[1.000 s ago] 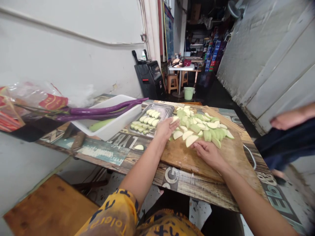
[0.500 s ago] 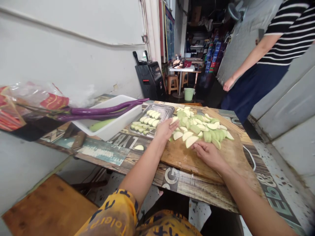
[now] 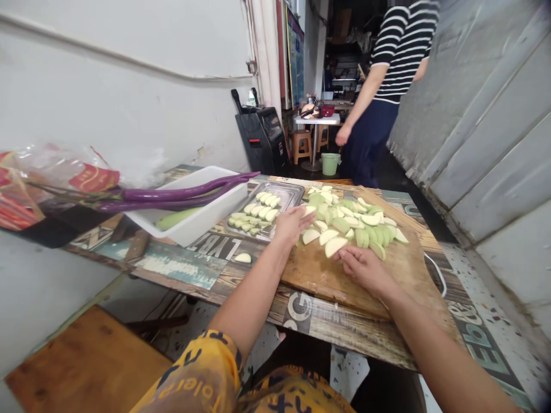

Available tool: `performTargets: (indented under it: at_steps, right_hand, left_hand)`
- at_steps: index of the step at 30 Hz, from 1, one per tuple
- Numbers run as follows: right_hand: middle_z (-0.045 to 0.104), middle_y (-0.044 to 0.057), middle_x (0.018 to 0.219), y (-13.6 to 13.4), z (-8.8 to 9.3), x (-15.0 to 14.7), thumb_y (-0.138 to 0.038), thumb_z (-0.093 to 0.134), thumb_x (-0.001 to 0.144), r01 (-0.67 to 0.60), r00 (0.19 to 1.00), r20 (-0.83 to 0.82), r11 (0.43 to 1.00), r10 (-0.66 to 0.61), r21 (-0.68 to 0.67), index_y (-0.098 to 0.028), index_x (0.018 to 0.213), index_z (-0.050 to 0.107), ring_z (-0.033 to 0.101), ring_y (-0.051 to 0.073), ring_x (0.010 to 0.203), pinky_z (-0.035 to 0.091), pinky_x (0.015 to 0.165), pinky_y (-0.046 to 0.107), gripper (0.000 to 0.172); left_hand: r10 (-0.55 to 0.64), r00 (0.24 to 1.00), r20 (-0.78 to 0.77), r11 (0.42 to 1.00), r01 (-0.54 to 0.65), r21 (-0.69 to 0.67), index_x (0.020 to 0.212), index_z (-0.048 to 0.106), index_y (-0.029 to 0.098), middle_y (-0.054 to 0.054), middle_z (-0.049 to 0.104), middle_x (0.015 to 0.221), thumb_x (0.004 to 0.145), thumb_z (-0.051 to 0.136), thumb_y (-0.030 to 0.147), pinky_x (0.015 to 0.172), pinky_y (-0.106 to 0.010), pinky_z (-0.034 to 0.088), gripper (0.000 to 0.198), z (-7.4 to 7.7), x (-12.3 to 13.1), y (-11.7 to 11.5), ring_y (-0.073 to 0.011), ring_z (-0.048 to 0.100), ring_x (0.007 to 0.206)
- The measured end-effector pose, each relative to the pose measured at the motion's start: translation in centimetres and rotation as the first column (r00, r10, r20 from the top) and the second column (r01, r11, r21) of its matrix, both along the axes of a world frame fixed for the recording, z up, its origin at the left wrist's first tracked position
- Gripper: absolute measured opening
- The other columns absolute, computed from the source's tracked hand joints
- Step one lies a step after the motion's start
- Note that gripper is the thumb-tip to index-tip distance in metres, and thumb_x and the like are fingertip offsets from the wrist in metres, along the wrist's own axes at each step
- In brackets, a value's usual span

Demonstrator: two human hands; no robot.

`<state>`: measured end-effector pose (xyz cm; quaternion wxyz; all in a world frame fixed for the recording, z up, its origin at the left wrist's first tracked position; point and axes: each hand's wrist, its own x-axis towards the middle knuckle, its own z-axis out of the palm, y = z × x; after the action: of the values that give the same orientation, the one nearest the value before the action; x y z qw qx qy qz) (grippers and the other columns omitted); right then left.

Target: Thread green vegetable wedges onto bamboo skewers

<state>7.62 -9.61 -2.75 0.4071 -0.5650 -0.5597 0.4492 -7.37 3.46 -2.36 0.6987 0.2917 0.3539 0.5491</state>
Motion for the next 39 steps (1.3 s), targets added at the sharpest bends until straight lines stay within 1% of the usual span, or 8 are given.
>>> performTargets:
  at_steps: [10, 17, 20, 23, 26, 29, 34, 39]
  right_hand:
    - [0.031, -0.013, 0.037, -0.1, -0.4, -0.7, -0.047, 0.062, 0.072, -0.085, 0.868, -0.496, 0.974, -0.031, -0.209, -0.016, 0.078, 0.053, 0.018, 0.002, 0.024, 0.015, 0.025, 0.014, 0.032]
    - [0.029, -0.013, 0.039, 0.1, -0.5, -0.7, -0.045, 0.061, 0.074, -0.132, 0.82, -0.572, 0.973, -0.001, -0.191, -0.017, 0.079, 0.053, 0.016, 0.002, 0.026, 0.014, 0.026, 0.015, 0.029]
    - [0.029, -0.012, 0.039, 0.1, -0.7, -0.9, -0.047, 0.054, 0.077, -0.063, 0.923, -0.384, 0.987, 0.002, -0.146, -0.017, 0.078, 0.054, 0.017, 0.003, 0.027, 0.015, 0.028, 0.017, 0.03]
    - [0.042, -0.005, 0.045, 0.0, -1.1, -1.1, -0.042, 0.047, 0.082, 0.042, 0.998, 0.045, 0.994, -0.047, 0.104, -0.017, 0.075, 0.059, 0.035, 0.008, 0.037, 0.026, 0.037, 0.021, 0.029]
    - [0.058, 0.003, 0.06, -0.1, -1.5, -1.3, -0.033, 0.042, 0.085, -0.003, 0.908, 0.395, 0.942, -0.138, 0.336, -0.017, 0.074, 0.062, 0.051, 0.015, 0.055, 0.036, 0.053, 0.026, 0.028]
    - [0.06, 0.005, 0.062, -0.1, -1.8, -1.4, -0.031, 0.04, 0.085, -0.027, 0.86, 0.484, 0.932, -0.164, 0.363, -0.016, 0.075, 0.062, 0.052, 0.017, 0.058, 0.036, 0.057, 0.028, 0.029]
    - [0.041, -0.004, 0.046, -0.2, -1.8, -1.7, -0.044, 0.044, 0.083, 0.058, 0.991, 0.109, 0.989, -0.072, 0.133, -0.017, 0.076, 0.058, 0.035, 0.009, 0.041, 0.025, 0.041, 0.022, 0.032]
    - [0.028, -0.012, 0.039, -0.3, -1.1, -2.2, -0.054, 0.056, 0.073, 0.009, 0.935, -0.348, 0.988, -0.063, -0.157, -0.018, 0.079, 0.052, 0.014, 0.004, 0.031, 0.014, 0.031, 0.018, 0.037]
  left_hand:
    - [-0.103, 0.988, 0.114, 0.991, 0.112, -0.077, 0.086, 0.055, 0.011, -0.01, 0.067, 0.081, 0.079, 0.057, 0.013, 0.083, -0.039, 0.051, 0.007, -0.2, 0.1, 0.2, -0.02, 0.067, 0.079]
    - [-0.202, 0.954, 0.222, 0.962, 0.236, -0.139, 0.093, 0.054, 0.013, -0.012, 0.067, 0.085, 0.086, 0.05, 0.028, 0.082, -0.04, 0.051, 0.017, 0.2, -0.1, 0.3, -0.0198, 0.066, 0.084]
    - [-0.188, 0.97, 0.156, 0.972, 0.207, -0.114, 0.091, 0.054, 0.011, -0.014, 0.067, 0.084, 0.085, 0.051, 0.025, 0.08, -0.037, 0.052, 0.016, 0.4, 0.0, -0.2, -0.0204, 0.067, 0.081]
    - [-0.151, 0.98, 0.132, 0.982, 0.164, -0.098, 0.089, 0.055, 0.009, -0.014, 0.067, 0.08, 0.086, 0.049, 0.02, 0.078, -0.036, 0.053, 0.012, 0.7, 0.2, -0.7, -0.0197, 0.067, 0.077]
    - [-0.122, 0.985, 0.121, 0.986, 0.134, -0.096, 0.087, 0.055, 0.009, -0.012, 0.067, 0.075, 0.085, 0.049, 0.017, 0.078, -0.036, 0.053, 0.01, 0.9, 0.5, -1.0, -0.0187, 0.067, 0.073]
    - [-0.086, 0.99, 0.115, 0.992, 0.097, -0.087, 0.086, 0.054, 0.009, -0.012, 0.067, 0.074, 0.084, 0.051, 0.016, 0.079, -0.036, 0.052, 0.008, 0.9, 0.8, -1.2, -0.0188, 0.068, 0.072]
    - [-0.138, 0.978, 0.154, 0.986, 0.15, -0.072, 0.084, 0.053, 0.009, -0.015, 0.067, 0.076, 0.085, 0.05, 0.016, 0.079, -0.038, 0.052, 0.008, 0.5, 0.9, -1.1, -0.021, 0.068, 0.076]
    - [-0.17, 0.967, 0.188, 0.978, 0.189, -0.092, 0.083, 0.051, 0.009, -0.016, 0.067, 0.078, 0.085, 0.049, 0.016, 0.078, -0.038, 0.053, 0.007, -0.2, 1.0, -0.8, -0.0222, 0.068, 0.079]
